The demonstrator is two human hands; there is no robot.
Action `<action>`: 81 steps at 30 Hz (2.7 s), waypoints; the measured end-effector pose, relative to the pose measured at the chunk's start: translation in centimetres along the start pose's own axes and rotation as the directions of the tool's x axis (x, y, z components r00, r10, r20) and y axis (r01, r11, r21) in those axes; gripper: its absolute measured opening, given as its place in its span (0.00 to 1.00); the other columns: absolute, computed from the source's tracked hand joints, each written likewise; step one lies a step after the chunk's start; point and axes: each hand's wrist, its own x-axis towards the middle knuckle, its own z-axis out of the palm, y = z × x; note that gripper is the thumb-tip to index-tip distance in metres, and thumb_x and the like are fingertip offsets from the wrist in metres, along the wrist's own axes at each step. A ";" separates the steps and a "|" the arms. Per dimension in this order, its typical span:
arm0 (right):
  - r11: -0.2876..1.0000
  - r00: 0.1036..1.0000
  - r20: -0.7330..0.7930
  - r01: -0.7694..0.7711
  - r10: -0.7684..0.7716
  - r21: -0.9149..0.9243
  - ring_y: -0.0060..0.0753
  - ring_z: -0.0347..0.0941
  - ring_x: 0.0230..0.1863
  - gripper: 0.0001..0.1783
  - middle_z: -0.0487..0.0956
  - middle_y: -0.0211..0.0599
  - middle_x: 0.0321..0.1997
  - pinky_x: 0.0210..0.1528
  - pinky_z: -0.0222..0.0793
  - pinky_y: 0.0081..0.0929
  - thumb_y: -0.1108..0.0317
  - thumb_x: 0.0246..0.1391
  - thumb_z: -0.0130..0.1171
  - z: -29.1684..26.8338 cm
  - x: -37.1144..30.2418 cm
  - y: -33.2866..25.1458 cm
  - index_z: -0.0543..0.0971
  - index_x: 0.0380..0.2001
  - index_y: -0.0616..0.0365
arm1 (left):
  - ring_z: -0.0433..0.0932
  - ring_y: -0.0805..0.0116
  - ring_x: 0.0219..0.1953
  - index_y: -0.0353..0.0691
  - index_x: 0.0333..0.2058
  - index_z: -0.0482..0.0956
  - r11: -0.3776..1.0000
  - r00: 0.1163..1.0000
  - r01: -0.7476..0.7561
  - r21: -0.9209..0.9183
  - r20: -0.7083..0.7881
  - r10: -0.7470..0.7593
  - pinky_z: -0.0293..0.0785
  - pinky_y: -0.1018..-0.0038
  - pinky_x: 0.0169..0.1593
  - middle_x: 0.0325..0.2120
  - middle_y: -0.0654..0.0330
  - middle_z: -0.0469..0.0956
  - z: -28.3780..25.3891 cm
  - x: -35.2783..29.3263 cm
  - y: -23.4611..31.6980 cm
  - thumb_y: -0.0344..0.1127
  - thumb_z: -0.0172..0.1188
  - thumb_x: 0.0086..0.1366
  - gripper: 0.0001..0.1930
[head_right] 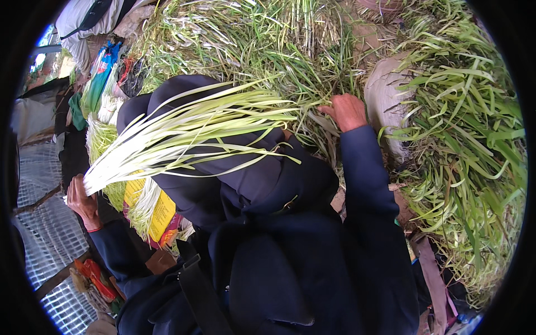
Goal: The person sits cross-legged and repeatedly picks up handfuls of long green grass, separates individual strands by hand, and places the sorted grass into a nearby sack. The person continues this process throughout the clip.
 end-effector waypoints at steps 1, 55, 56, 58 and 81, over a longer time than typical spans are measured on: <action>0.999 0.999 0.031 -0.039 0.040 -0.019 0.55 0.79 0.32 0.19 0.81 0.52 0.29 0.37 0.73 0.48 0.52 0.50 0.65 -0.5 -0.6 -0.4 0.81 0.27 0.61 | 0.76 0.51 0.27 0.34 0.39 0.76 1.000 1.000 0.004 -0.010 -0.013 -0.004 0.71 0.62 0.31 0.27 0.52 0.76 0.0 0.0 0.0 0.45 0.63 0.57 0.19; 0.793 0.876 -0.411 0.056 0.253 0.607 0.40 0.69 0.15 0.12 0.74 0.40 0.14 0.22 0.64 0.35 0.64 0.57 0.59 -7.2 -2.6 -9.6 0.83 0.26 0.60 | 0.74 0.54 0.23 0.34 0.33 0.75 0.999 0.996 0.027 -0.022 -0.079 -0.029 0.68 0.64 0.26 0.23 0.54 0.73 -1.5 2.4 4.2 0.36 0.62 0.56 0.11; 0.887 0.882 -0.449 0.087 0.143 0.453 0.41 0.69 0.18 0.11 0.74 0.39 0.16 0.24 0.64 0.36 0.63 0.57 0.60 -7.0 -3.1 -8.9 0.83 0.27 0.60 | 0.74 0.55 0.23 0.35 0.33 0.75 1.000 0.996 0.024 -0.016 -0.090 -0.025 0.68 0.64 0.26 0.23 0.54 0.73 -1.4 2.2 4.0 0.36 0.62 0.56 0.11; 0.989 0.918 -0.395 0.093 -0.041 0.114 0.43 0.71 0.22 0.11 0.76 0.38 0.21 0.27 0.66 0.37 0.63 0.57 0.61 -6.7 -4.1 -8.5 0.83 0.28 0.58 | 0.74 0.55 0.23 0.35 0.33 0.75 1.000 0.994 0.026 0.000 -0.110 -0.026 0.68 0.65 0.26 0.23 0.55 0.72 -1.1 1.9 3.9 0.36 0.63 0.56 0.11; 0.643 0.811 -0.502 0.561 -0.301 0.521 0.36 0.78 0.37 0.10 0.79 0.34 0.37 0.38 0.76 0.29 0.74 0.50 0.66 -7.5 -7.4 -15.1 0.82 0.37 0.60 | 0.75 0.57 0.23 0.38 0.36 0.78 0.992 0.938 0.108 0.069 -0.338 -0.078 0.68 0.65 0.25 0.25 0.57 0.74 -0.1 2.2 3.8 0.43 0.70 0.55 0.17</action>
